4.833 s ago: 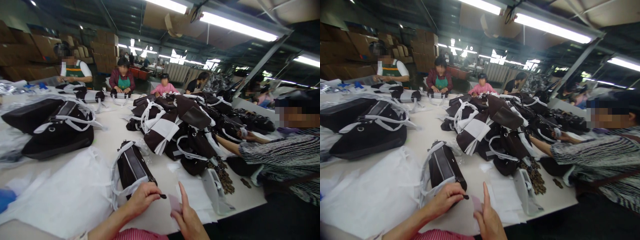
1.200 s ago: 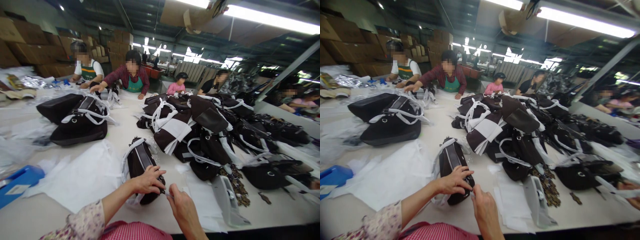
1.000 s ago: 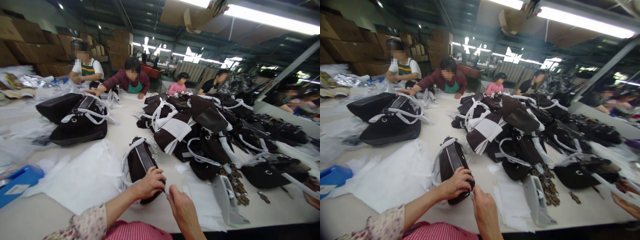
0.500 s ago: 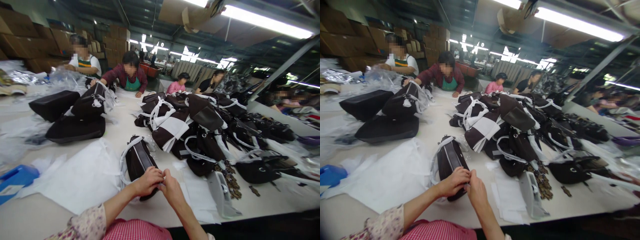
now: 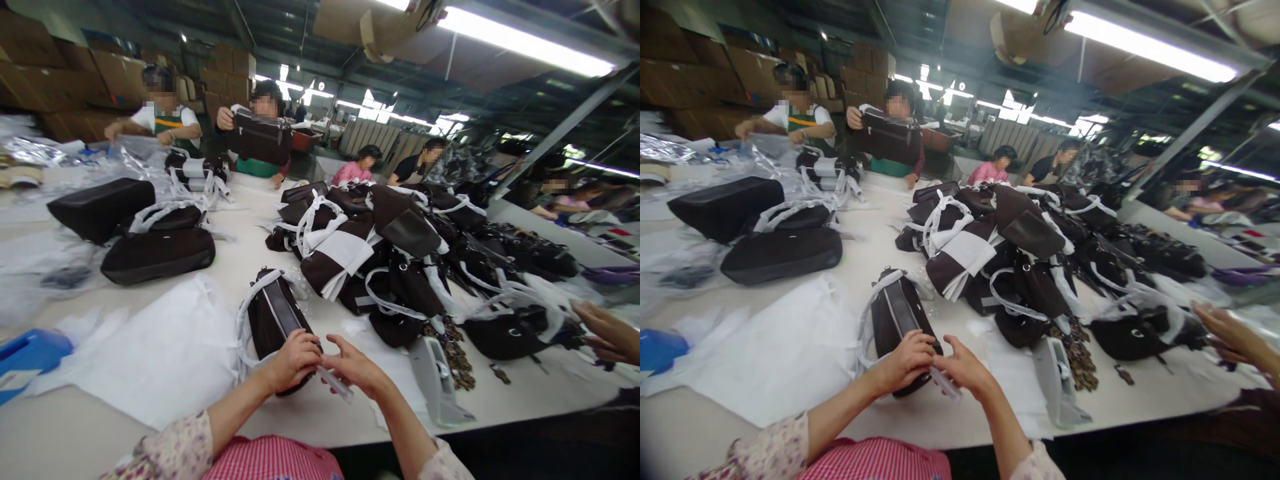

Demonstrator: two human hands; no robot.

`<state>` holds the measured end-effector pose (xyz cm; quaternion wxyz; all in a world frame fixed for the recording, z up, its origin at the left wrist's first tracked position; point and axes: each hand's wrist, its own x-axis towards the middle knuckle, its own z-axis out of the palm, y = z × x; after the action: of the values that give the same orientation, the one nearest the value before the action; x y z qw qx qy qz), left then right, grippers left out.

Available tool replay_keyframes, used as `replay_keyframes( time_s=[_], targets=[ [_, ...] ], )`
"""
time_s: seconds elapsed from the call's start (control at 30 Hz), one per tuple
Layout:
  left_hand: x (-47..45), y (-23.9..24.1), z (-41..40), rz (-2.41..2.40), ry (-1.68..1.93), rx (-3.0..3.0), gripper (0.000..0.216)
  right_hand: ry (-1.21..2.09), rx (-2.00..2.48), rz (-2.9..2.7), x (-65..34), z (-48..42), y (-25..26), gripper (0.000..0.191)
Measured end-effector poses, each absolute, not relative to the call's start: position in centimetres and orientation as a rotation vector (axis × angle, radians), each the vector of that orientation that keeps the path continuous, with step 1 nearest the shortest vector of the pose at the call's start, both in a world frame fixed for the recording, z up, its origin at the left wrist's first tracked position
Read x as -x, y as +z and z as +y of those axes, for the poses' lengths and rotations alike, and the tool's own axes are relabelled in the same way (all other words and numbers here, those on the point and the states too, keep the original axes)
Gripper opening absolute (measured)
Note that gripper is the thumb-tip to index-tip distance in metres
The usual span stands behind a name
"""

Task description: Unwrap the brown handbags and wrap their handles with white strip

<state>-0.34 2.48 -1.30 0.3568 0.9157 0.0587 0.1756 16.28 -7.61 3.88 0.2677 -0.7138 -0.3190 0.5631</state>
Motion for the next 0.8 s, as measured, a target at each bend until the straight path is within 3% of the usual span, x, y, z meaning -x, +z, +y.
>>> replay_keyframes(
  time_s=[0.07,0.2,0.47,0.6,0.7,0.8],
  targets=[
    [0.4,-1.3,2.5,0.148,0.455,-2.356,0.021,1.593,1.913,-0.816,-16.9,-8.7,4.2,0.048],
    [0.4,-1.6,2.6,0.144,0.49,-2.355,0.02,1.763,1.851,-0.787,-17.0,-10.1,4.2,0.05],
    [1.7,0.4,0.3,0.425,0.595,-2.347,0.022,1.739,1.857,-0.795,-14.4,-9.3,2.7,0.032],
    [4.0,0.9,-3.7,0.884,0.402,-1.702,0.028,1.789,1.821,-0.814,-14.0,-9.2,2.9,0.032],
    [3.7,0.2,-6.3,0.757,0.16,-0.952,0.051,1.912,1.756,-0.888,-14.3,-9.2,3.1,0.038],
    [1.3,-0.7,-7.5,0.588,0.242,-0.527,0.055,2.035,1.675,-1.013,-14.5,-8.8,3.0,0.051]
  ],
)
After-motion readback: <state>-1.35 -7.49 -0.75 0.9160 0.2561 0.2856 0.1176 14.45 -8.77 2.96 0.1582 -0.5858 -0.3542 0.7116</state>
